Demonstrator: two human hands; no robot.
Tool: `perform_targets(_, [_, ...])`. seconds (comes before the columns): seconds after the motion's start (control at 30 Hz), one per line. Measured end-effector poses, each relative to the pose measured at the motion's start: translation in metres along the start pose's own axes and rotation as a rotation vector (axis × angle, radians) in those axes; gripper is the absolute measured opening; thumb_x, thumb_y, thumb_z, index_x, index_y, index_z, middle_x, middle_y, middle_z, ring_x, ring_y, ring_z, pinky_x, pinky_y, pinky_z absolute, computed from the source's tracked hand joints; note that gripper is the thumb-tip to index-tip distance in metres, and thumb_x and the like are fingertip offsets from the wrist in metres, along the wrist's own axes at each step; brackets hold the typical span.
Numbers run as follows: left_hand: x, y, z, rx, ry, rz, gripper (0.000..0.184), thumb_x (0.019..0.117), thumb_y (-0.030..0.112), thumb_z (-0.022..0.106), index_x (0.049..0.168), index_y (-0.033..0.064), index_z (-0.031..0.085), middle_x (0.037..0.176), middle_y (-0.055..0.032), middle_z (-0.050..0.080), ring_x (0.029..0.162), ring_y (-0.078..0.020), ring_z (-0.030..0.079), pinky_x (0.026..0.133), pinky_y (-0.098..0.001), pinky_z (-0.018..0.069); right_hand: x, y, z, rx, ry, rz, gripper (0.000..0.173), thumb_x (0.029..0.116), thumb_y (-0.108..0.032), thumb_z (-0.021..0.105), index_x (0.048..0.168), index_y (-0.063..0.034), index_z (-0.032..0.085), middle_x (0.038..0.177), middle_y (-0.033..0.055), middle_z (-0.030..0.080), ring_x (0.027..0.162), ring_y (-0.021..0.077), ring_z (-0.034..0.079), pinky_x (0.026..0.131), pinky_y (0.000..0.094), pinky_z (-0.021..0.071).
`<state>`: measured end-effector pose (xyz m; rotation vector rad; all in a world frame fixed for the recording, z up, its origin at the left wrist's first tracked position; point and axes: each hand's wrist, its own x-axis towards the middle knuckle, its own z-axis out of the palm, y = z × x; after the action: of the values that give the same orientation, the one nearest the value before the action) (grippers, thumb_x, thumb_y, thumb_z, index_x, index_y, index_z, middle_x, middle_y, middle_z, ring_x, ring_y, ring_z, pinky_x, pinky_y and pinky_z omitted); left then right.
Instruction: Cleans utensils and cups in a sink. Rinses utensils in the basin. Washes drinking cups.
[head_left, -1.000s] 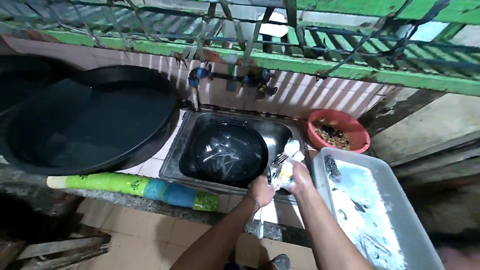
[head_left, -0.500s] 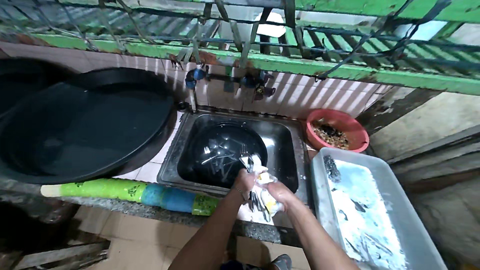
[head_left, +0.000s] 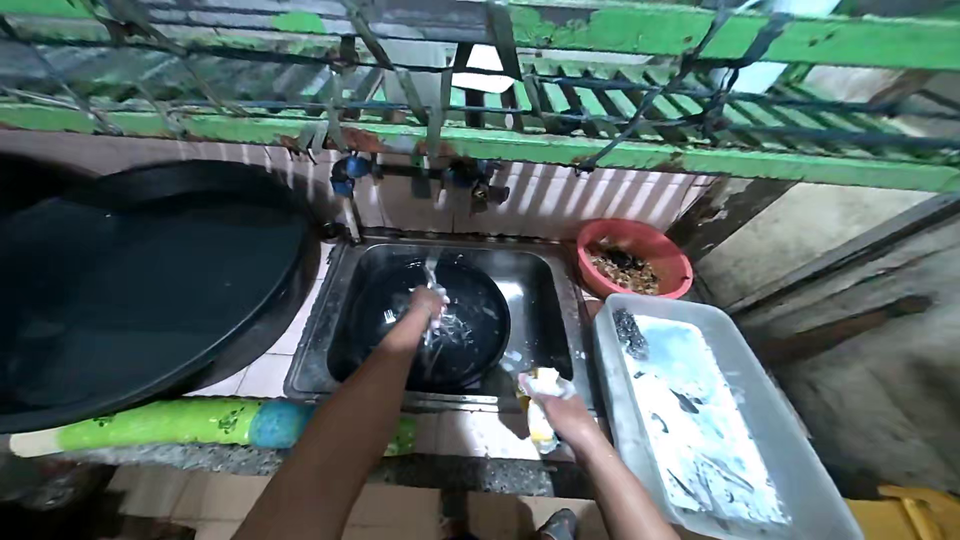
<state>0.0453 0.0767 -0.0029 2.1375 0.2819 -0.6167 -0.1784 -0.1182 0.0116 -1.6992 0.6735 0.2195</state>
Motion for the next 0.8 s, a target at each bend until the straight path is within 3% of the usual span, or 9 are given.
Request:
perform_targets(0.07, [-0.045, -0.002, 0.017, -0.154, -0.180, 0.038, 0.047, 0.1109, 0.041, 0.045, 0.130, 0.0005, 0.059, 0.088, -0.0114, 0.061, 0.066, -0.0181, 0.054, 0.063, -0.0364, 0.0505, 0.010, 0.002, -0.005, 0.196, 0.106, -0.006, 0.042, 0.0999, -0.032, 0.068, 0.127, -0.0011, 0.063, 0.105, 0.0150, 0.071, 0.090, 0.0226, 0.071, 0.080, 0.0428, 0.0606])
perform_targets(0.13, [-0.093, -0.009, 0.045, -0.355, -0.413, 0.061, 0.043, 0.1116, 0.043, 0.041, 0.125, 0.0038, 0.055, 0.071, -0.0002, 0.051, 0.050, -0.0072, 0.044, 0.047, -0.0231, 0.0427, 0.026, 0.006, -0.005, 0.459, 0.099, 0.003, 0.038, 0.1062, -0.035, 0.056, 0.128, -0.0040, 0.061, 0.098, 0.0123, 0.070, 0.083, 0.0209, 0.070, 0.071, 0.0408, 0.0613])
perform_targets(0.23, [-0.131, -0.010, 0.085, -0.394, -0.594, 0.060, 0.032, 0.1108, 0.034, 0.048, 0.117, 0.0042, 0.059, 0.074, 0.0016, 0.055, 0.055, -0.0059, 0.050, 0.052, -0.0216, 0.0455, 0.041, 0.010, -0.006, 0.726, -0.183, -0.006, 0.045, 0.1113, -0.045, 0.033, 0.126, -0.0084, 0.056, 0.094, 0.0103, 0.070, 0.081, 0.0198, 0.071, 0.070, 0.0392, 0.0624])
perform_targets(0.3, [-0.138, -0.011, 0.100, -0.360, -0.593, 0.060, 0.034, 0.1102, 0.036, 0.048, 0.107, 0.0043, 0.061, 0.069, 0.0025, 0.055, 0.051, -0.0062, 0.051, 0.051, -0.0223, 0.0472, 0.045, 0.009, -0.006, 0.741, -0.217, -0.007, 0.038, 0.1123, -0.033, 0.034, 0.117, -0.0053, 0.059, 0.082, 0.0102, 0.070, 0.069, 0.0189, 0.070, 0.061, 0.0376, 0.0619])
perform_targets(0.37, [-0.144, -0.014, 0.101, -0.339, -0.605, 0.036, 0.033, 0.1106, 0.034, 0.048, 0.109, 0.0028, 0.060, 0.071, 0.0011, 0.057, 0.051, -0.0076, 0.054, 0.052, -0.0236, 0.0506, 0.047, 0.002, -0.005, 0.712, -0.125, -0.032, 0.029, 0.1108, -0.022, 0.038, 0.116, -0.0058, 0.061, 0.081, 0.0063, 0.069, 0.067, 0.0140, 0.068, 0.059, 0.0331, 0.0607])
perform_targets(0.47, [-0.154, -0.023, 0.095, -0.355, -0.538, 0.036, 0.034, 0.1100, 0.035, 0.049, 0.111, 0.0040, 0.062, 0.073, 0.0010, 0.057, 0.053, -0.0073, 0.052, 0.051, -0.0239, 0.0476, 0.051, -0.016, 0.008, 0.776, 0.041, -0.059, 0.027, 0.1101, -0.032, 0.043, 0.115, -0.0105, 0.059, 0.081, 0.0031, 0.066, 0.068, 0.0123, 0.066, 0.059, 0.0328, 0.0592])
perform_targets(0.57, [-0.149, -0.022, 0.085, -0.320, -0.420, 0.060, 0.032, 0.1092, 0.034, 0.050, 0.107, 0.0047, 0.063, 0.072, 0.0009, 0.053, 0.055, -0.0086, 0.047, 0.054, -0.0269, 0.0429, 0.052, -0.020, 0.023, 0.815, -0.037, -0.071, 0.037, 0.1101, -0.044, 0.039, 0.107, -0.0124, 0.058, 0.076, 0.0027, 0.064, 0.064, 0.0123, 0.065, 0.056, 0.0319, 0.0588])
perform_targets(0.7, [-0.148, -0.020, 0.074, -0.429, -0.446, -0.021, 0.033, 0.1101, 0.037, 0.048, 0.109, 0.0057, 0.056, 0.068, 0.0019, 0.050, 0.050, -0.0070, 0.046, 0.048, -0.0228, 0.0404, 0.046, -0.033, 0.030, 0.694, -0.013, -0.025, 0.020, 0.1060, -0.022, 0.054, 0.116, -0.0053, 0.060, 0.080, 0.0074, 0.067, 0.066, 0.0146, 0.067, 0.057, 0.0339, 0.0596])
perform_targets(0.8, [-0.162, -0.024, 0.075, -0.432, -0.431, -0.028, 0.034, 0.1091, 0.039, 0.051, 0.109, 0.0059, 0.057, 0.066, 0.0023, 0.048, 0.049, -0.0072, 0.043, 0.047, -0.0237, 0.0395, 0.058, -0.047, 0.031, 0.680, 0.098, -0.091, 0.026, 0.1070, -0.034, 0.051, 0.120, -0.0130, 0.058, 0.082, 0.0002, 0.062, 0.067, 0.0100, 0.062, 0.059, 0.0316, 0.0565])
